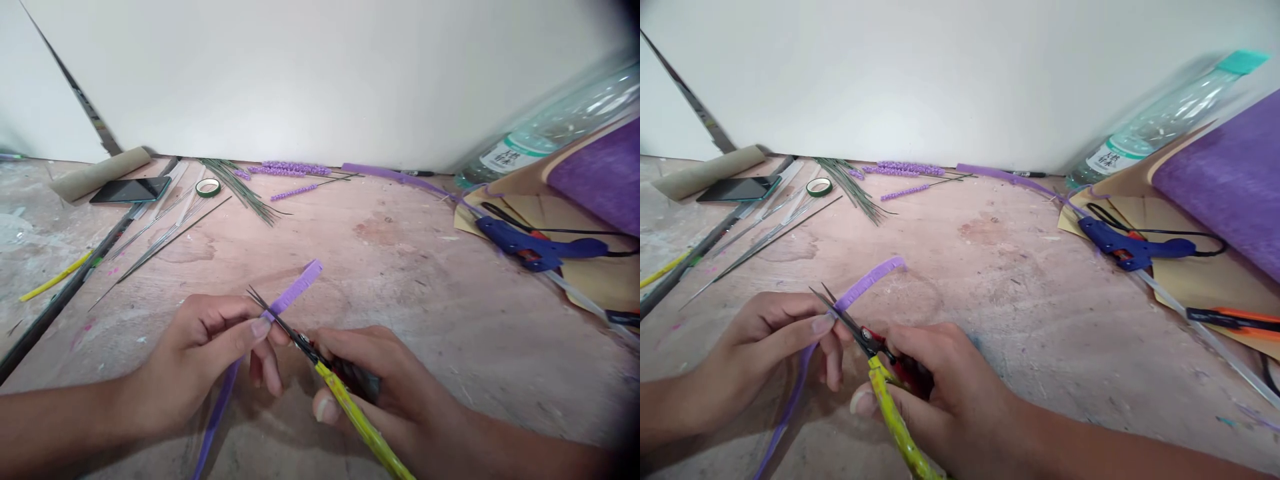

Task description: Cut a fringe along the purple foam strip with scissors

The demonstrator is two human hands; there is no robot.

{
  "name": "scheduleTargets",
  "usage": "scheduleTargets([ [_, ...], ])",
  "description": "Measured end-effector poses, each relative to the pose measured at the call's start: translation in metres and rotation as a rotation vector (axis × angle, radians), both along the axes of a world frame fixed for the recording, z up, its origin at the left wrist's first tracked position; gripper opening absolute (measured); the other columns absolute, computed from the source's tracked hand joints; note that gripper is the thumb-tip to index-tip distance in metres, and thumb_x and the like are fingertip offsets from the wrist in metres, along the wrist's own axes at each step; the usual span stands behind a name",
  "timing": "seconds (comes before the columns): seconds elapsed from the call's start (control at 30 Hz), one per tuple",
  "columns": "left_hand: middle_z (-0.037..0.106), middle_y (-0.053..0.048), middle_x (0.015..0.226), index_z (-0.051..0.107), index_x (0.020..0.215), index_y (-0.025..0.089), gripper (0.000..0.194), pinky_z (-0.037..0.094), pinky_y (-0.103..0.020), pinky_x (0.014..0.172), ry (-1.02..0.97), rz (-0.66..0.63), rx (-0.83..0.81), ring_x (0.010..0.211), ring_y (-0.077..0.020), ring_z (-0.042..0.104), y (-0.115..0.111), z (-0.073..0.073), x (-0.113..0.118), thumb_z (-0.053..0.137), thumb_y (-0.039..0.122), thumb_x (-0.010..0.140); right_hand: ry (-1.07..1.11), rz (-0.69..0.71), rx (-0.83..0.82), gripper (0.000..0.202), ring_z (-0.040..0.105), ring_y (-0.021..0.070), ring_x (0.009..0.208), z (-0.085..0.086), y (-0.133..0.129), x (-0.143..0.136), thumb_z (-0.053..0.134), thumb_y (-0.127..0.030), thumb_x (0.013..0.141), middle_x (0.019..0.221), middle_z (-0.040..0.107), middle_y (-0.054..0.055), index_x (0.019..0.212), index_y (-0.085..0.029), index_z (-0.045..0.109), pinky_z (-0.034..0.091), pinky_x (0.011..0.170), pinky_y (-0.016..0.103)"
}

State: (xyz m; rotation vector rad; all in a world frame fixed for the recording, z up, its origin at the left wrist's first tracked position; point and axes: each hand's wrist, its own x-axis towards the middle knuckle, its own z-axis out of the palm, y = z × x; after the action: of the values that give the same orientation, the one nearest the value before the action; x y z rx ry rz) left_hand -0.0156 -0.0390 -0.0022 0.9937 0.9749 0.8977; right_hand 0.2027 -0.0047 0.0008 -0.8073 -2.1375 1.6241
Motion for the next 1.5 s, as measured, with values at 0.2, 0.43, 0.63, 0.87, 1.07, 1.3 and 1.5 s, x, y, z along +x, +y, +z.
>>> scheduleTargets([
  [0.2, 0.075, -0.003, 0.062, 0.074, 0.082, 0.015, 0.024, 0.049, -0.019, 0.058, -0.022, 0.031, 0.062, 0.056, -0.0117, 0.064, 0.001, 0.004, 0.001, 0.061, 0.029, 0.096, -0.041, -0.002, 0.108, 0.046, 0.038, 0.0103, 0.055, 0.004, -0.001, -0.002, 0.055, -0.06, 0.096, 0.065, 0.045, -0.004, 0.087, -0.016, 0.064, 0.031, 0.052, 0.024],
  [0.43, 0.075, -0.003, 0.06, 0.075, 0.081, 0.015, 0.027, 0.049, -0.02, 0.055, 0.039, 0.007, 0.064, 0.054, -0.0125, 0.063, -0.001, 0.006, 0.003, 0.064, 0.037, 0.094, -0.042, 0.014, 0.098, 0.042, 0.04, 0.0111, 0.058, -0.001, -0.002, -0.002, 0.051, -0.056, 0.098, 0.067, 0.051, -0.002, 0.093, -0.017, 0.065, 0.032, 0.054, 0.024],
  [0.63, 0.075, -0.004, 0.06, 0.075, 0.082, 0.014, 0.028, 0.049, -0.02, 0.054, 0.064, 0.003, 0.067, 0.053, -0.0121, 0.063, 0.002, 0.005, 0.002, 0.061, 0.035, 0.096, -0.048, -0.008, 0.096, 0.046, 0.036, 0.0098, 0.055, -0.006, -0.003, 0.0, 0.054, -0.058, 0.096, 0.064, 0.049, -0.003, 0.082, -0.016, 0.063, 0.029, 0.051, 0.024],
  [0.87, 0.077, -0.006, 0.069, 0.073, 0.084, 0.014, 0.027, 0.052, -0.024, 0.063, 0.015, -0.006, 0.03, 0.062, -0.0156, 0.069, -0.003, 0.001, -0.001, 0.057, 0.03, 0.098, -0.023, -0.014, 0.048, 0.049, 0.034, 0.0097, 0.055, -0.006, -0.003, 0.001, 0.054, -0.061, 0.096, 0.062, 0.044, -0.004, 0.083, -0.016, 0.064, 0.029, 0.05, 0.023],
  [1.07, 0.076, -0.004, 0.068, 0.073, 0.08, 0.016, 0.028, 0.052, -0.024, 0.063, 0.043, -0.027, 0.041, 0.063, -0.0149, 0.067, -0.002, 0.004, -0.001, 0.058, 0.032, 0.098, 0.015, 0.017, 0.012, 0.051, 0.036, 0.0106, 0.056, 0.003, 0.0, -0.002, 0.048, -0.065, 0.097, 0.065, 0.046, -0.003, 0.087, -0.017, 0.063, 0.032, 0.052, 0.024],
  [1.3, 0.07, -0.002, 0.059, 0.07, 0.075, 0.016, 0.03, 0.048, -0.02, 0.055, 0.109, -0.039, 0.108, 0.054, -0.0119, 0.063, -0.001, 0.005, -0.001, 0.059, 0.032, 0.097, 0.003, 0.032, 0.026, 0.054, 0.039, 0.0112, 0.058, 0.0, -0.002, -0.001, 0.044, -0.065, 0.098, 0.067, 0.049, -0.001, 0.084, -0.016, 0.063, 0.033, 0.053, 0.025],
  [1.5, 0.07, -0.002, 0.057, 0.07, 0.078, 0.015, 0.029, 0.047, -0.019, 0.053, 0.105, -0.032, 0.083, 0.052, -0.0115, 0.061, -0.004, 0.003, -0.002, 0.058, 0.033, 0.097, -0.038, -0.004, 0.099, 0.052, 0.038, 0.0106, 0.056, 0.002, -0.002, 0.0, 0.048, -0.063, 0.097, 0.064, 0.047, -0.002, 0.072, -0.018, 0.054, 0.033, 0.053, 0.024],
])
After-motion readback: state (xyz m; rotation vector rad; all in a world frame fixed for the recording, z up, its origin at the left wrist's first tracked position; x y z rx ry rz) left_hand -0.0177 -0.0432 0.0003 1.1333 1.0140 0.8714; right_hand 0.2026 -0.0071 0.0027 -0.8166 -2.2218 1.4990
